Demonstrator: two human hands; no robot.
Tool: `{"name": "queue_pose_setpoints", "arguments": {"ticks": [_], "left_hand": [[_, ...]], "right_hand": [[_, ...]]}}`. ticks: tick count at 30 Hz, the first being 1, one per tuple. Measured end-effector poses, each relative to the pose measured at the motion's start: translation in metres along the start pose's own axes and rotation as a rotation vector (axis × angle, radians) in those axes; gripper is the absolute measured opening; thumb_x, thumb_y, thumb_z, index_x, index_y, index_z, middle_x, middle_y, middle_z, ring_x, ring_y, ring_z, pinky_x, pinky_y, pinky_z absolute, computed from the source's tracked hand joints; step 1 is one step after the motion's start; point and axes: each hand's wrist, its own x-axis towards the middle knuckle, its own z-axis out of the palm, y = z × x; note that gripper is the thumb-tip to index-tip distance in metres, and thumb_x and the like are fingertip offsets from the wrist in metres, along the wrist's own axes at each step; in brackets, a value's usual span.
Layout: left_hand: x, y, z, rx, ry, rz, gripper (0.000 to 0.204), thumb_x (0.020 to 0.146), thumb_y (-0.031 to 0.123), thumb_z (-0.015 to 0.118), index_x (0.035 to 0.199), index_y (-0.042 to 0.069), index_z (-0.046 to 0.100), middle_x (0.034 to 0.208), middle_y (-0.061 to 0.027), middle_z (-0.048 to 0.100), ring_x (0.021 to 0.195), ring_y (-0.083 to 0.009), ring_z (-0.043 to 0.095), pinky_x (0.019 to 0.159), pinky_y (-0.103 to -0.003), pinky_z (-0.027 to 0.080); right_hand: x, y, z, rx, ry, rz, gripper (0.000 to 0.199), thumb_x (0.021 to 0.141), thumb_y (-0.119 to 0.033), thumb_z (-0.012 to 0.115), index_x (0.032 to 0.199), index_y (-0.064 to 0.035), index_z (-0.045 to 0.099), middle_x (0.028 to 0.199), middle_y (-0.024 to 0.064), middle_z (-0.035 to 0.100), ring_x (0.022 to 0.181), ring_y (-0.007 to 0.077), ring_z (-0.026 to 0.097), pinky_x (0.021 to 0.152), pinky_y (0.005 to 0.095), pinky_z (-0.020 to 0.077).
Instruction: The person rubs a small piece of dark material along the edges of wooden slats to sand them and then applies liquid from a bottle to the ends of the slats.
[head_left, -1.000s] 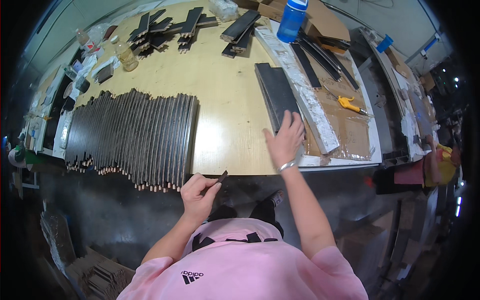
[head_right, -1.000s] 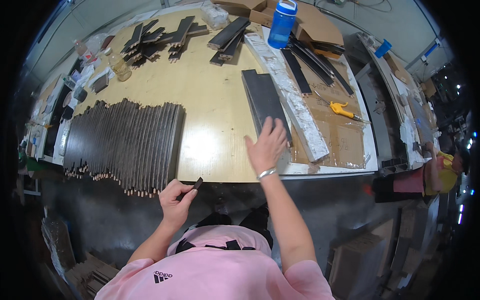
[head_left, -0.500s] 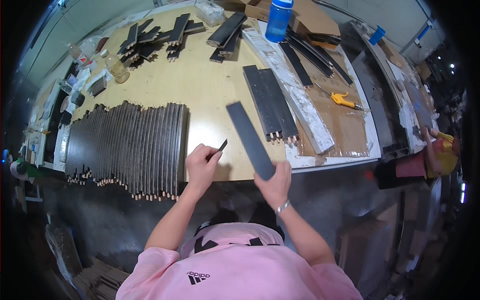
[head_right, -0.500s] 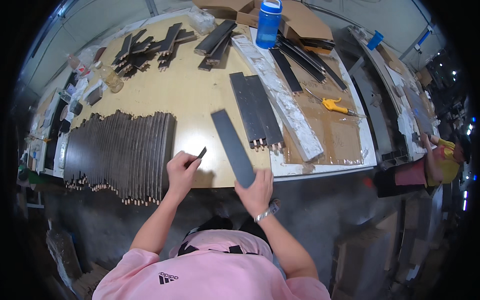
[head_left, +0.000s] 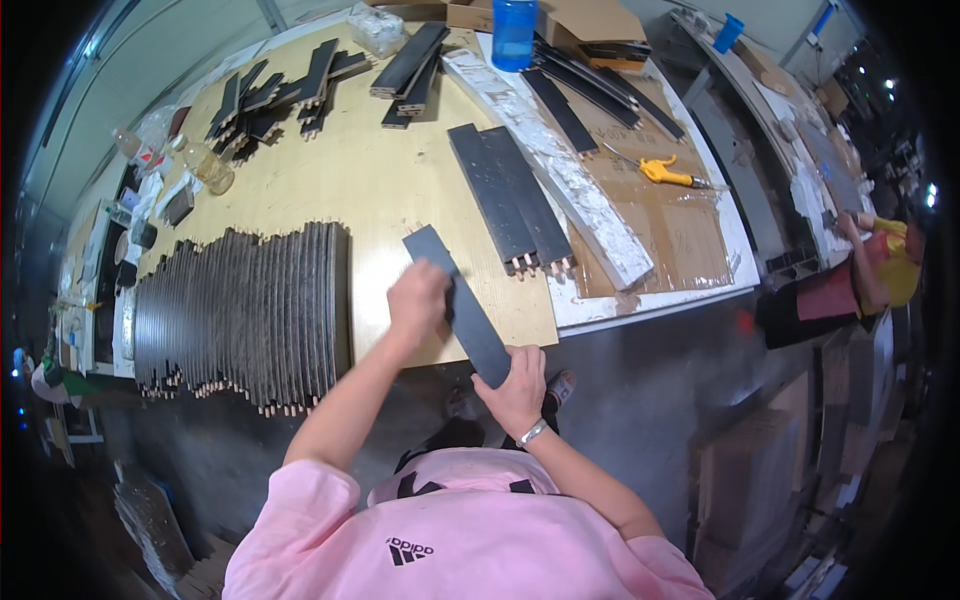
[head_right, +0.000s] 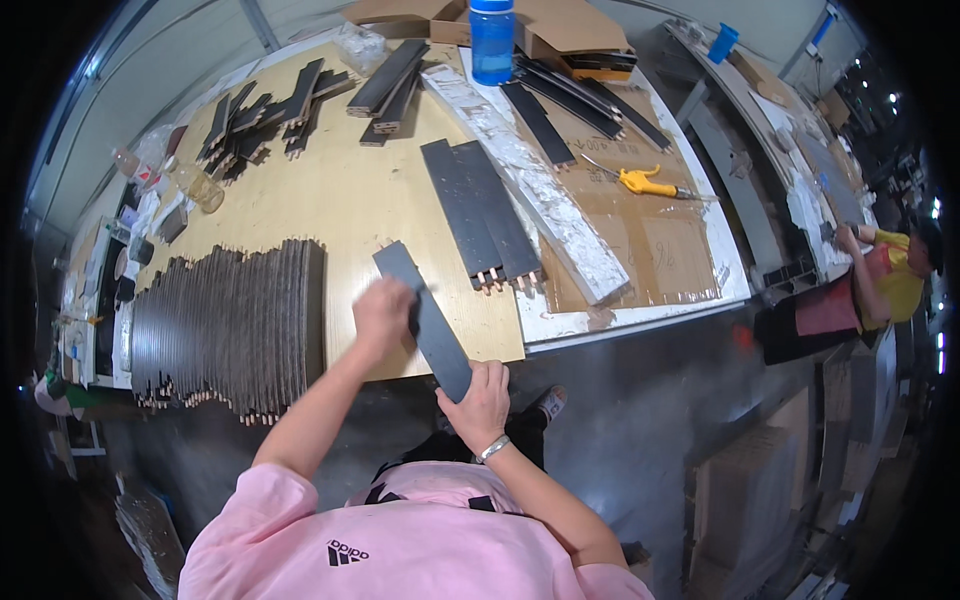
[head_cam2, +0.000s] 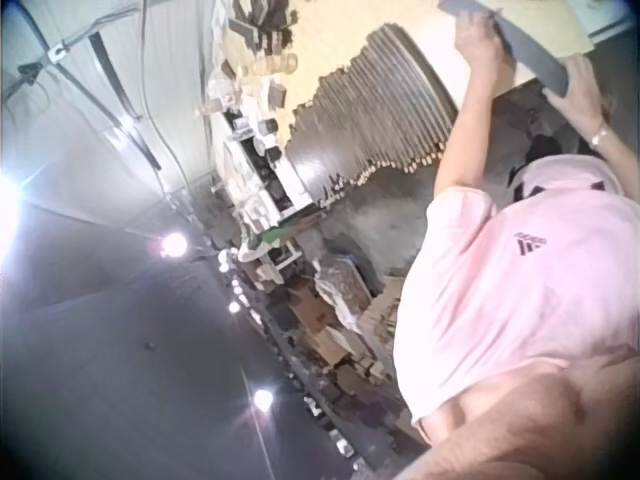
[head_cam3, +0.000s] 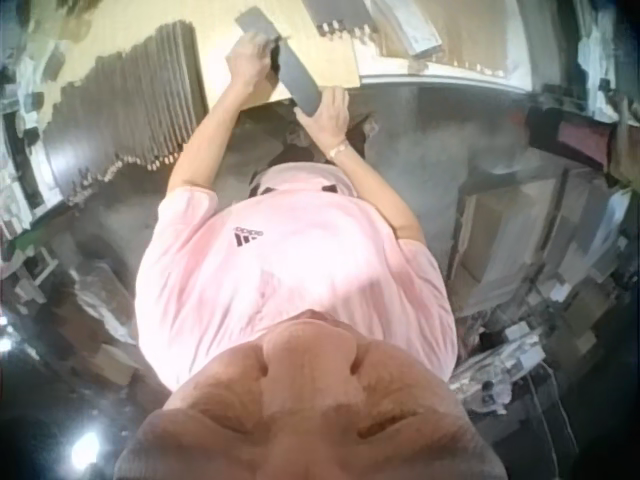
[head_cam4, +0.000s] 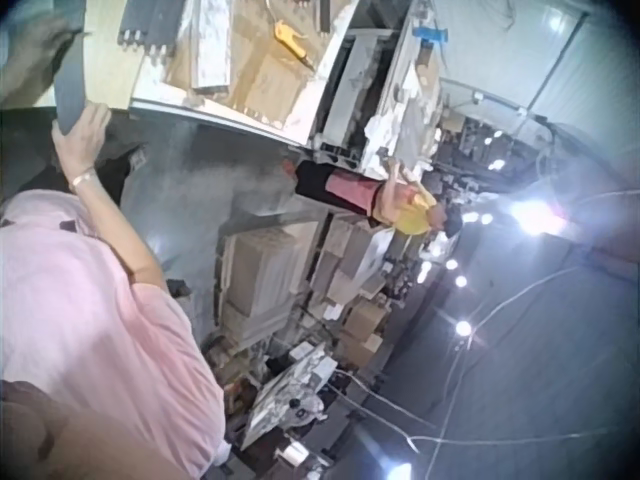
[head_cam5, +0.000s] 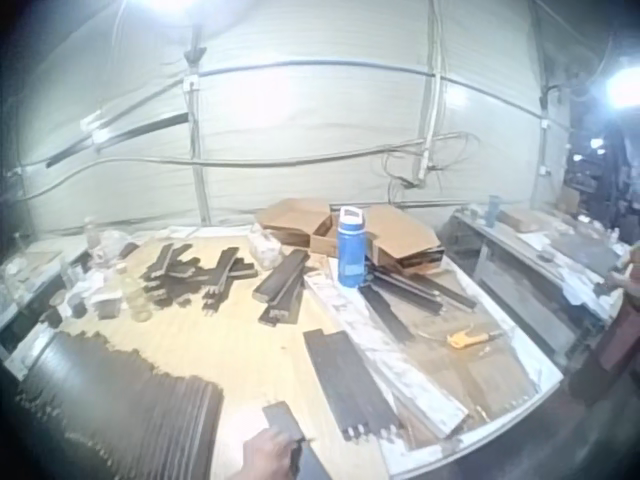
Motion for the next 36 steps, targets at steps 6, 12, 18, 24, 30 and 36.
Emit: {"name": "queue_pose_setpoints", "arguments": {"ticks": [6, 12, 18, 24, 30, 36], "left_hand": [[-0.052, 0.051, -0.015, -0.211, -0.163, 0.128, 0.004, 0.073, 0.010, 0.074, 0.075, 0.010, 0.071, 0.072, -0.0109, 0.060, 0.068, -0.0312, 0.063, 0.060, -0.043, 0.051], [-0.005, 0.010, -0.003, 0.028, 0.037, -0.007, 0.011, 0.081, 0.012, 0.069, 0.072, 0.009, 0.063, 0.076, -0.0099, 0.059, 0.072, -0.0319, 0.061, 0.058, -0.044, 0.050], [-0.106, 0.095, -0.025, -0.246, -0.235, 0.388, 0.006, 0.071, 0.007, 0.069, 0.072, 0.011, 0.065, 0.068, -0.0064, 0.053, 0.063, -0.0267, 0.058, 0.054, -0.040, 0.048], [-0.054, 0.076, -0.027, -0.183, -0.057, 0.163, 0.006, 0.069, 0.008, 0.067, 0.070, 0.009, 0.062, 0.069, -0.0080, 0.053, 0.065, -0.0285, 0.058, 0.053, -0.042, 0.048], [-0.093, 0.088, -0.045, -0.351, -0.341, 0.255, 0.010, 0.071, 0.008, 0.078, 0.077, 0.007, 0.071, 0.071, -0.0088, 0.059, 0.067, -0.0294, 0.062, 0.058, -0.042, 0.050], [-0.044, 0.036, -0.055, -0.399, -0.021, -0.246, 0.008, 0.078, 0.006, 0.077, 0.079, 0.001, 0.071, 0.071, -0.0105, 0.063, 0.063, -0.0227, 0.063, 0.060, -0.034, 0.049]], "right_hand": [[-0.004, 0.002, -0.005, 0.027, -0.011, 0.008, 0.068, 0.063, -0.026, 0.088, 0.115, 0.0013, 0.054, 0.109, 0.0180, 0.050, 0.103, 0.0368, 0.049, 0.088, 0.0453, 0.0455], [-0.019, 0.003, -0.020, 0.043, -0.169, 0.166, 0.076, 0.061, -0.024, 0.092, 0.120, 0.0003, 0.051, 0.112, 0.0168, 0.049, 0.108, 0.0355, 0.050, 0.093, 0.0428, 0.0452], [-0.053, 0.041, -0.030, 0.154, -0.143, 0.312, 0.066, 0.064, -0.007, 0.084, 0.121, -0.0020, 0.050, 0.113, 0.0161, 0.049, 0.106, 0.0349, 0.053, 0.093, 0.0425, 0.0468], [-0.047, 0.033, -0.040, 0.220, -0.126, 0.318, 0.067, 0.064, 0.000, 0.079, 0.124, -0.0011, 0.048, 0.114, 0.0165, 0.047, 0.105, 0.0320, 0.054, 0.095, 0.0410, 0.0469], [-0.031, 0.022, -0.033, 0.220, -0.088, 0.143, 0.068, 0.065, -0.002, 0.080, 0.125, -0.0012, 0.048, 0.117, 0.0164, 0.047, 0.105, 0.0310, 0.053, 0.090, 0.0396, 0.0489], [-0.015, 0.001, -0.025, 0.127, -0.138, 0.042, 0.069, 0.070, -0.013, 0.083, 0.129, 0.0005, 0.049, 0.115, 0.0186, 0.049, 0.103, 0.0362, 0.056, 0.087, 0.0423, 0.0501]]}}
